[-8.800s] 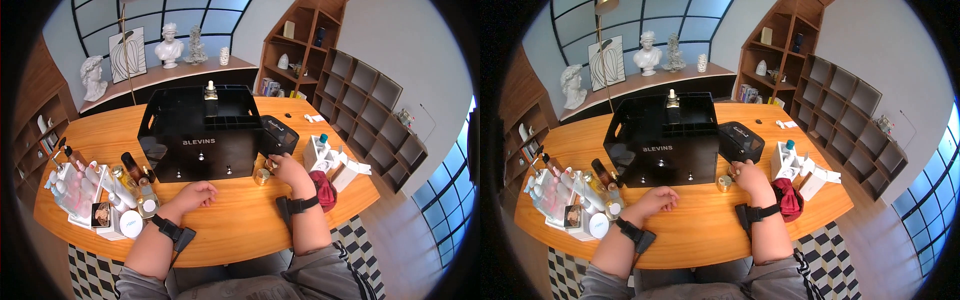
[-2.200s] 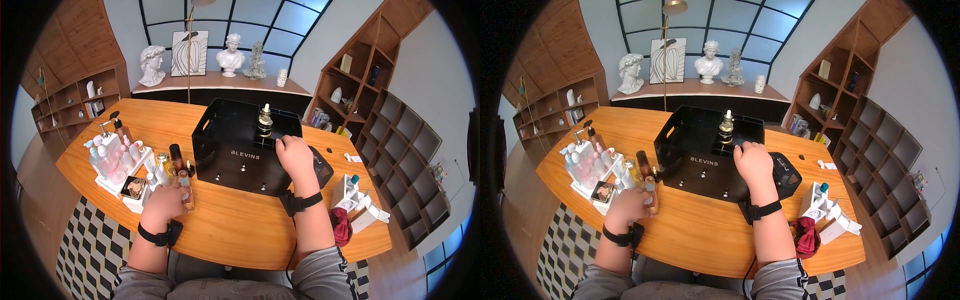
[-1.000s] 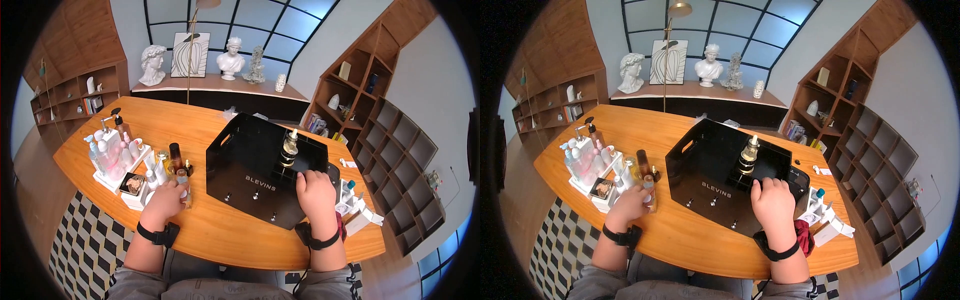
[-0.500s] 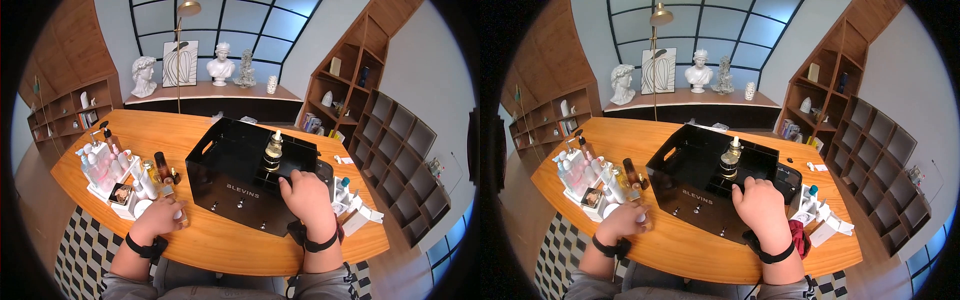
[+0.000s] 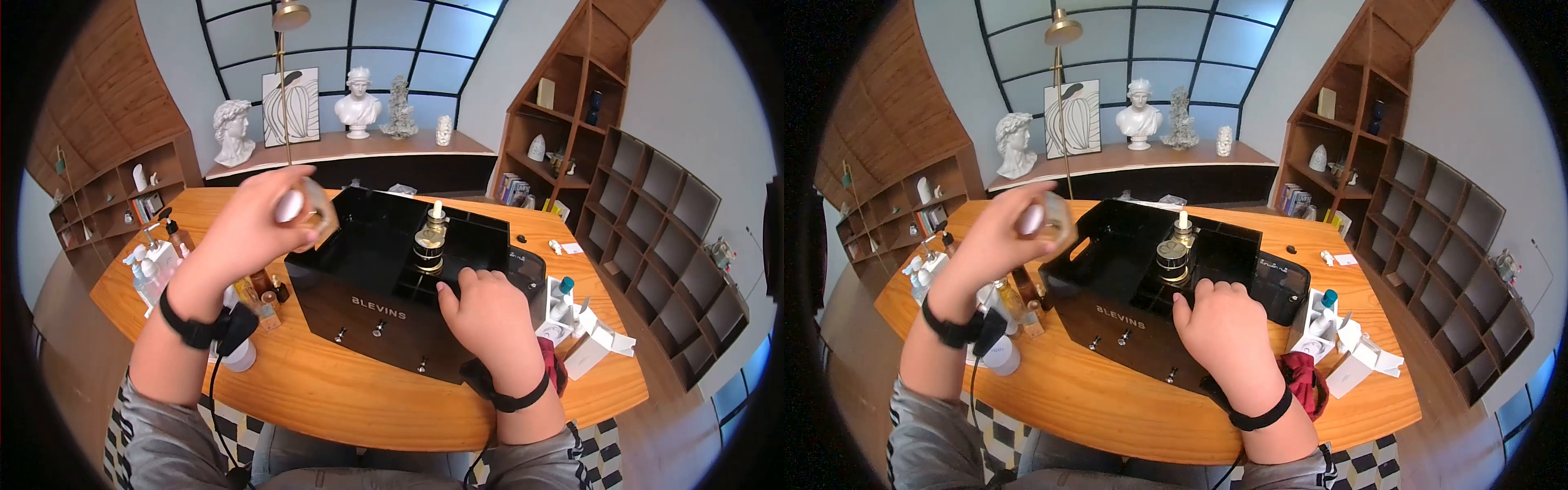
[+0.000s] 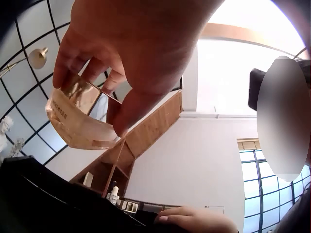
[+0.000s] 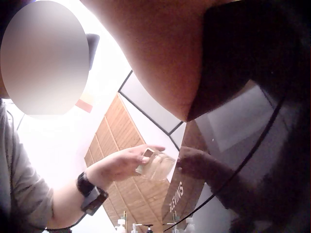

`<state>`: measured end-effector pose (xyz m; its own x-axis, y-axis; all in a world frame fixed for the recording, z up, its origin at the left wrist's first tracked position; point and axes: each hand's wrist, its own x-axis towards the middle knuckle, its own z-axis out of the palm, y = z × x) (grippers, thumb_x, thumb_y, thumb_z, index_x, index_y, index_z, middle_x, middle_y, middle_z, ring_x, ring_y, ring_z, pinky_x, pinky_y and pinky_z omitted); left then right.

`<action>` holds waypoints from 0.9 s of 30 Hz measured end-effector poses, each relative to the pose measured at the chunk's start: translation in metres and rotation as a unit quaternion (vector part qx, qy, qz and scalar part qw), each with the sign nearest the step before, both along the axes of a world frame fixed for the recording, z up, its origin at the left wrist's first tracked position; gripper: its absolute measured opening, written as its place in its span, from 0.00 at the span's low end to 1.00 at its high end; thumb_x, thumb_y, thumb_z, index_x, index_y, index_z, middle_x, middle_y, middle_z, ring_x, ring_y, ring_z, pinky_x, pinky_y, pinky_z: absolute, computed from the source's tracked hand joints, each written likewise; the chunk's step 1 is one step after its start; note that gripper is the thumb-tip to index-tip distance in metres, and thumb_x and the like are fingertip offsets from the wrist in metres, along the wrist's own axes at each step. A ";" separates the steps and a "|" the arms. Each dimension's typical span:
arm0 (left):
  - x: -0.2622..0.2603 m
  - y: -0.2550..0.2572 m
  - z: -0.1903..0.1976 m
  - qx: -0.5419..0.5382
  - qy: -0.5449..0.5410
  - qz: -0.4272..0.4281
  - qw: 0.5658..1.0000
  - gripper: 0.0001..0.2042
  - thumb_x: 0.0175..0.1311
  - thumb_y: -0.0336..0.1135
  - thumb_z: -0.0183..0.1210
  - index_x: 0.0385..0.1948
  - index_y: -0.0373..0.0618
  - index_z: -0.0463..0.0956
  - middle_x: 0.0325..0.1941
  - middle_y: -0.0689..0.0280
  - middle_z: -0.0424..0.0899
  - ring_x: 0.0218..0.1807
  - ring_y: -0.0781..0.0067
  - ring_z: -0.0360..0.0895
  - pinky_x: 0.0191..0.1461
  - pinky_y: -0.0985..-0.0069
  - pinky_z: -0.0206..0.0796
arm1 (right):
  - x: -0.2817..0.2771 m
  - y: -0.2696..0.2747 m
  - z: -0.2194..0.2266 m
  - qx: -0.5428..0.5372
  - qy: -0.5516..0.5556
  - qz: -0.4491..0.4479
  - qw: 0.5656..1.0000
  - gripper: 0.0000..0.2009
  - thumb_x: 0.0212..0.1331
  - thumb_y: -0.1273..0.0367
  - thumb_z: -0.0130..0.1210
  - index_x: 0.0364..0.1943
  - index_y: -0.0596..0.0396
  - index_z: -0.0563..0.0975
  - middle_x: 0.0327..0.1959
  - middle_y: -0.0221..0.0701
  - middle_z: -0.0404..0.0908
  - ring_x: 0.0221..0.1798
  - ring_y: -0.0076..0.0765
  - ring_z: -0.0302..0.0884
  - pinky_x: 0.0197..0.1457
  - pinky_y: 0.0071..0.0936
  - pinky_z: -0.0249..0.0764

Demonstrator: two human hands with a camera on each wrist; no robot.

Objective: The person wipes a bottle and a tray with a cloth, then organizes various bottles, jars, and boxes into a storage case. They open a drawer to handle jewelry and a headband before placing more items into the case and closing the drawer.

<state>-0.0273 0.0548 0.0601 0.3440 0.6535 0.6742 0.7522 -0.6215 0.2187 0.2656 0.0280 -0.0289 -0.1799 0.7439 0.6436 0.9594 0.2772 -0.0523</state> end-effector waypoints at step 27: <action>0.055 0.085 -0.020 -0.173 0.331 -0.035 0.927 0.22 0.52 0.31 0.66 0.52 0.52 0.78 0.45 0.57 0.80 0.49 0.51 0.78 0.52 0.63 0.70 | 0.000 0.000 0.004 -0.036 -0.006 0.000 0.999 0.18 0.63 0.55 0.53 0.28 0.58 0.78 0.26 0.41 0.81 0.35 0.46 0.81 0.34 0.40 0.80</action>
<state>0.0282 0.1400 0.0397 0.6572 0.7519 0.0535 0.7533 -0.6527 -0.0809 0.2657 0.0285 -0.0249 -0.1875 0.7885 0.5858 0.9597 0.2740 -0.0616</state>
